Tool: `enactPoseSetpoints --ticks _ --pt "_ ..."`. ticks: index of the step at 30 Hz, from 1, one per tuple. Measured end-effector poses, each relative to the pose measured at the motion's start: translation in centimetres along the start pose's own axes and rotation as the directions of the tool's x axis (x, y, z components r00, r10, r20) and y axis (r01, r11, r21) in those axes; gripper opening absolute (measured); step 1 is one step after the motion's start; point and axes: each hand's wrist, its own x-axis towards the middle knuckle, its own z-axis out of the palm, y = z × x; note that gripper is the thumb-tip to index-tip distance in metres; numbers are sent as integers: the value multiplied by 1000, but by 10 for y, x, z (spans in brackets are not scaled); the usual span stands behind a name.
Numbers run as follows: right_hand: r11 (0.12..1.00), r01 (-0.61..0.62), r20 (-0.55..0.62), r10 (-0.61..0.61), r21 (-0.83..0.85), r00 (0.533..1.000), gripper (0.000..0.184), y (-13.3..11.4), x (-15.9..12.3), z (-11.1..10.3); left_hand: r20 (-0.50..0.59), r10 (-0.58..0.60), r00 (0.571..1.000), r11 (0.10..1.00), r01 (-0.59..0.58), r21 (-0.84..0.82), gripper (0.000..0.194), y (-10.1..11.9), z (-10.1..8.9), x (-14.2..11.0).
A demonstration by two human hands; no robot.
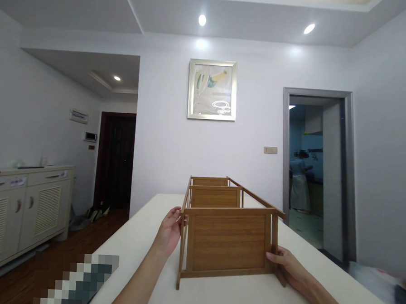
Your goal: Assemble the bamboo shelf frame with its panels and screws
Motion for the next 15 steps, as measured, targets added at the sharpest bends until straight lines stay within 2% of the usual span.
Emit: enactPoseSetpoints --ticks 7,15 --pt "996 88 -58 -89 -14 994 38 -7 0 0 -10 7 1000 1000 -7 -16 27 -3 -3 3" --pt "999 37 -64 -35 29 997 32 -3 2 2 -19 -4 1000 1000 4 -11 23 -3 -4 4"
